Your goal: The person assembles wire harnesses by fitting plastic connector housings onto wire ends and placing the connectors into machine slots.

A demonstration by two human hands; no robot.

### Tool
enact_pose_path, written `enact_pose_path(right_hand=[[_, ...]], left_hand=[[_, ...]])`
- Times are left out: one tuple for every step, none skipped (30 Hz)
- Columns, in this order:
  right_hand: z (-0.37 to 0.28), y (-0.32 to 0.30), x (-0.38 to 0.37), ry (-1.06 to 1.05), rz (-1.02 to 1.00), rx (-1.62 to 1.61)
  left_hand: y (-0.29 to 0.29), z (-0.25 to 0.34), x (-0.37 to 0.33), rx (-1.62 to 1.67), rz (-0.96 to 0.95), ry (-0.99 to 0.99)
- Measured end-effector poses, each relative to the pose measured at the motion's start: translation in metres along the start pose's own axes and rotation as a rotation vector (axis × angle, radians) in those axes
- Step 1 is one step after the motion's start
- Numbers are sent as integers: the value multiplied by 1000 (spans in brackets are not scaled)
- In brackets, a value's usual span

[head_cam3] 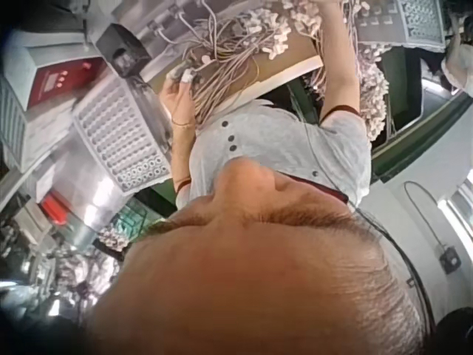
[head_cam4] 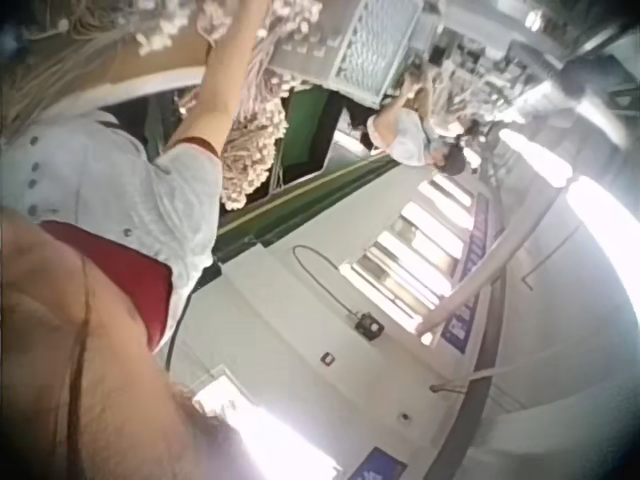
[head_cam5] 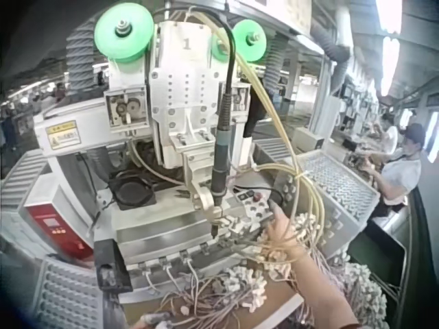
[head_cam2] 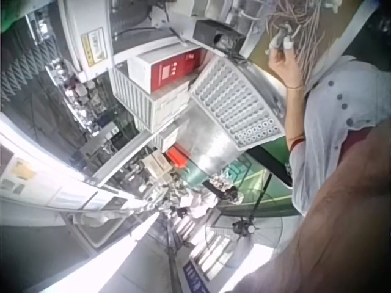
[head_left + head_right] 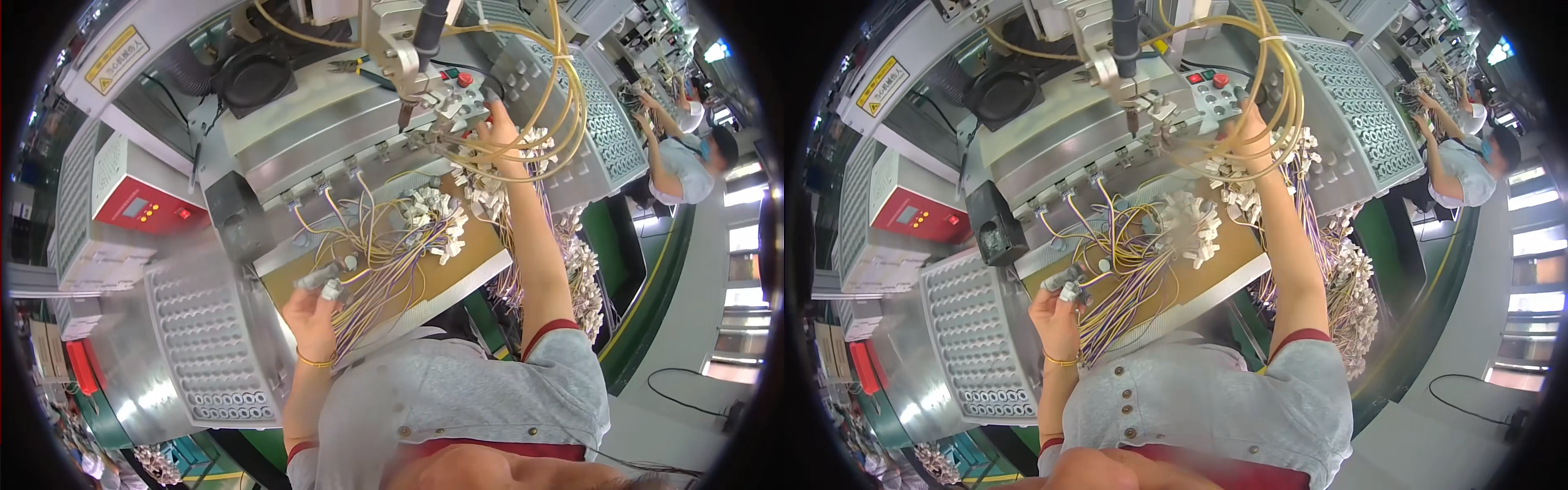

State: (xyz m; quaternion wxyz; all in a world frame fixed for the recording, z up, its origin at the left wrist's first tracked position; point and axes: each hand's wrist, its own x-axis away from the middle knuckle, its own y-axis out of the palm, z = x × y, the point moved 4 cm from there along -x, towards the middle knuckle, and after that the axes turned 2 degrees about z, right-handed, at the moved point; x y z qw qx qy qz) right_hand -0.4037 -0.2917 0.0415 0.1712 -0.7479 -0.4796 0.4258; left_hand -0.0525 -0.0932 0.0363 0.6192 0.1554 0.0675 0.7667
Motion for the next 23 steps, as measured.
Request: enact_pose_path(right_hand=[[2, 5, -9, -90, -35, 90], [3, 11, -14, -95, -43, 80], [4, 15, -16, -149, -40, 190], [6, 20, -20, -202, -37, 300], [10, 23, -26, -192, -10, 299], [10, 20, -27, -171, 19, 296], [10, 17, -27, -148, 49, 294], [-8, 10, -23, -49, 46, 147], [-28, -1, -13, 51, 43, 2], [-32, -8, 1, 164, 13, -81], [-48, -13, 19, 274, 28, -255], [-31, -8, 38, 143, 64, -364], [-70, -3, 74, 366, 35, -1054], [-62, 10, 94, 338, -262, -506], [-114, 8, 112, 255, -483, -548], [-144, 11, 133, 79, -532, -722], [-184, 7, 134, -28, -723, -768], [-198, 9, 140, 24, -845, -721], [-197, 8, 142, 32, -841, -719], [-195, 11, 145, 24, -881, -700], [-194, 14, 148, 14, -921, -681], [-196, 17, 148, 20, -966, -668], [-196, 16, 150, 22, -969, -666]], left_hand=[[4, 3, 0, -2, 2, 3], [8, 9, 3, -11, -6, 20], [12, 12, 4, -21, -12, 35], [13, 11, 3, -29, 4, 35], [12, 9, 2, -37, 12, 20], [9, 8, 2, -46, 20, 2], [10, 8, 1, -62, 41, -5], [11, 6, -1, -1, 27, -52], [8, 5, -2, 62, 13, -95], [1, -6, -3, 183, -13, -97], [0, -4, -5, 175, 6, -95], [6, -1, -6, 214, -29, -126], [11, 0, -8, 252, -58, -160], [15, 6, -6, 286, -37, -162], [15, 5, -7, 280, -35, -167], [17, 5, -9, 290, -64, -164], [16, 4, -10, 299, -77, -156], [17, 5, -11, 297, -84, -164], [17, 7, -12, 311, -90, -150], [15, 6, -12, 325, -84, -137], [15, 7, -10, 324, -76, -145], [17, 9, -7, 356, -75, -167], [21, 13, -5, 391, -79, -186]])
